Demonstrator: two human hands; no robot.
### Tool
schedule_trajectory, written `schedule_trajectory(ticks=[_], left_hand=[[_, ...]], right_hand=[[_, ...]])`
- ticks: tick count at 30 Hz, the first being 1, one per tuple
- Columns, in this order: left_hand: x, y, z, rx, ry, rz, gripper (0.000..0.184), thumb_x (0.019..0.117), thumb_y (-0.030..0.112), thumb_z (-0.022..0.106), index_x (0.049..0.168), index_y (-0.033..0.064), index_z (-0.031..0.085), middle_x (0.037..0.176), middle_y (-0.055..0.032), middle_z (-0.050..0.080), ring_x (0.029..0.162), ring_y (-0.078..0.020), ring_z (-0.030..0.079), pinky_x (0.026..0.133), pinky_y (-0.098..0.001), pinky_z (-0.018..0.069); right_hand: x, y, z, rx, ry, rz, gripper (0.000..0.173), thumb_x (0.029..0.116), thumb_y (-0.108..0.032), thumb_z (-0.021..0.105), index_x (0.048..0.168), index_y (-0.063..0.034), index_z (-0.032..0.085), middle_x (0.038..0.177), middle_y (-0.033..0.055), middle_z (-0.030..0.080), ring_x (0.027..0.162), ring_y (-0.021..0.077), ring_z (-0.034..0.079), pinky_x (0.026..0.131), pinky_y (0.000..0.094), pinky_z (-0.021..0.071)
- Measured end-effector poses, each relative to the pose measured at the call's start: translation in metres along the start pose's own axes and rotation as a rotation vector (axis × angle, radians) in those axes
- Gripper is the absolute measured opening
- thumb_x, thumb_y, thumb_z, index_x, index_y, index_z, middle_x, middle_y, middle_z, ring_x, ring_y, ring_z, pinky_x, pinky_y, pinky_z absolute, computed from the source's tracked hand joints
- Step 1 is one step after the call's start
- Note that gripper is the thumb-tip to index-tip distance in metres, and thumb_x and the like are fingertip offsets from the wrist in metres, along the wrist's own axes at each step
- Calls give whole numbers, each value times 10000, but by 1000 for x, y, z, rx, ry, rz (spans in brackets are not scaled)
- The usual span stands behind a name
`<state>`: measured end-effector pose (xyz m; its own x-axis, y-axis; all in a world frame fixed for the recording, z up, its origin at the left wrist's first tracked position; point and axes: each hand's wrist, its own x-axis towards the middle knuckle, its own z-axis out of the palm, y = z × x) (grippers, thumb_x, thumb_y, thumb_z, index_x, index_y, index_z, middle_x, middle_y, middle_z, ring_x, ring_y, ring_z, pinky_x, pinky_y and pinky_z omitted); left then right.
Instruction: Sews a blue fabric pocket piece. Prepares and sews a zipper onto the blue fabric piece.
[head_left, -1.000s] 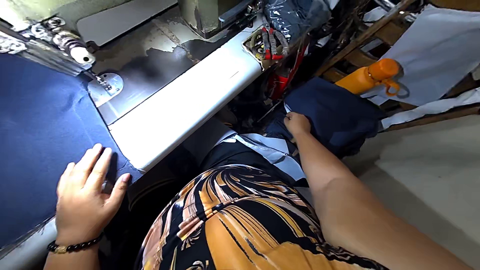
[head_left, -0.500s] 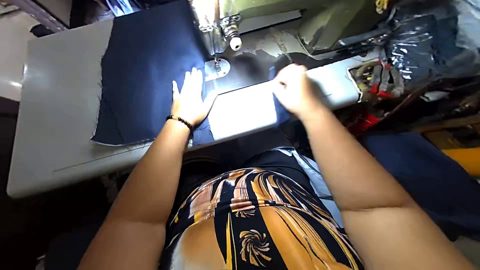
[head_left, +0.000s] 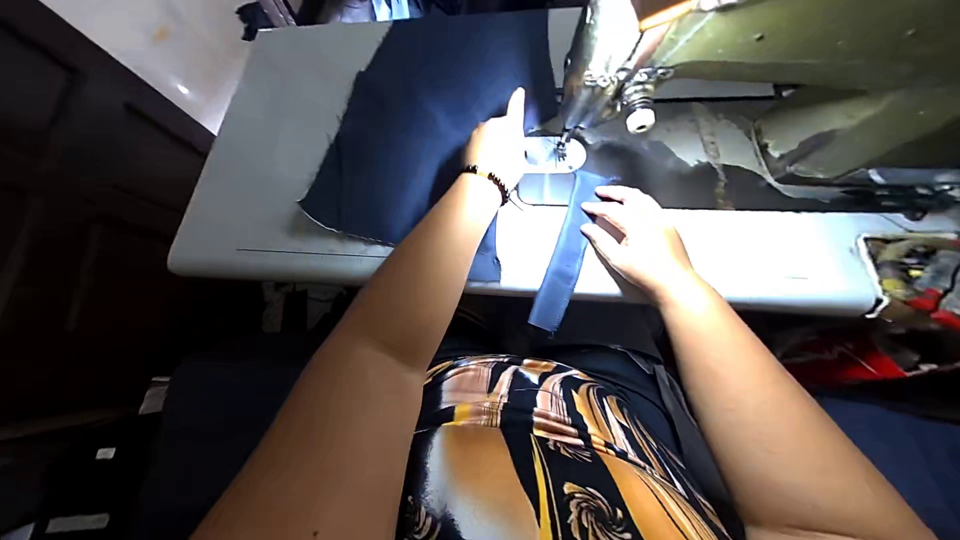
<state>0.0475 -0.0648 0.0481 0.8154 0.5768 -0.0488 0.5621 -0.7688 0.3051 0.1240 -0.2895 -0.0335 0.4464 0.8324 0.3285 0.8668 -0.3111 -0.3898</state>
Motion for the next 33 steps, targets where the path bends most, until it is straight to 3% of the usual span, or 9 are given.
schedule_trajectory(ticks=[5, 8, 10, 13, 15, 18, 21, 25, 33], left_hand=[[-38, -20, 34, -40, 29, 153, 418, 1053, 193, 512, 1451, 78, 570, 1327, -198, 590, 1200, -360, 605, 980, -487, 526], [-38, -19, 33, 317, -77, 200, 421, 1077, 185, 435, 1442, 22, 567, 1456, -192, 520, 1327, -378, 485, 1035, -485, 456], [-23, -22, 29, 523, -97, 239, 439, 1024, 107, 509, 1451, 17, 553, 1491, -206, 517, 1388, -419, 447, 1035, -555, 426], [4, -42, 15, 351, -81, 8, 485, 983, 112, 613, 1434, -44, 529, 1556, -262, 400, 1402, -502, 404, 945, -687, 490], [12, -47, 8, 287, -83, -80, 503, 993, 141, 613, 1444, -63, 523, 1600, -245, 350, 1431, -484, 375, 979, -675, 478], [-3, -35, 1, 263, -106, -63, 345, 1025, 135, 561, 1253, -112, 638, 1447, -329, 472, 1319, -475, 521, 1038, -581, 494], [-21, -37, 5, -84, -52, 5, 437, 1021, 103, 530, 1441, -17, 551, 1366, -232, 607, 1256, -331, 606, 1089, -478, 457], [-31, -54, 22, -724, -125, -1, 782, 952, 41, 663, 1622, 122, 266, 1021, -134, 675, 803, -125, 643, 771, -275, 544], [-22, -43, 7, -348, -334, 112, 757, 887, 42, 631, 1575, 123, 327, 1084, -140, 617, 861, -219, 587, 784, -421, 514]], right_hand=[[-1, -4, 3, -23, -19, 10, 408, 1030, -363, 533, 1295, -108, 711, 1432, 193, 586, 1369, 401, 511, 1121, 598, 389], [6, -10, 6, -44, -41, -2, 416, 1033, -387, 518, 1310, -134, 700, 1431, 184, 584, 1367, 400, 510, 1112, 621, 375], [8, -10, 6, -50, -38, 2, 418, 1037, -394, 510, 1320, -148, 694, 1435, 171, 584, 1370, 383, 510, 1117, 605, 375], [3, -10, 6, -45, -46, 27, 419, 1047, -387, 494, 1336, -151, 686, 1455, 156, 574, 1392, 358, 498, 1141, 568, 378], [1, -10, 5, -35, -51, 67, 447, 1052, -399, 475, 1367, -147, 666, 1487, 146, 553, 1423, 343, 469, 1155, 561, 365], [4, -13, 3, -24, -65, 80, 485, 1042, -421, 466, 1385, -136, 654, 1511, 133, 541, 1440, 322, 459, 1175, 552, 346], [18, -18, -1, -4, -137, 11, 473, 1013, -410, 530, 1338, -101, 680, 1456, 173, 571, 1381, 372, 501, 1116, 601, 362], [31, -20, 16, 26, -72, -40, 441, 1032, -414, 502, 1321, -140, 690, 1447, 139, 584, 1371, 339, 514, 1133, 588, 340], [29, -21, 16, 8, -75, -51, 462, 1058, -404, 442, 1359, -135, 668, 1473, 139, 570, 1402, 330, 492, 1159, 575, 315]])
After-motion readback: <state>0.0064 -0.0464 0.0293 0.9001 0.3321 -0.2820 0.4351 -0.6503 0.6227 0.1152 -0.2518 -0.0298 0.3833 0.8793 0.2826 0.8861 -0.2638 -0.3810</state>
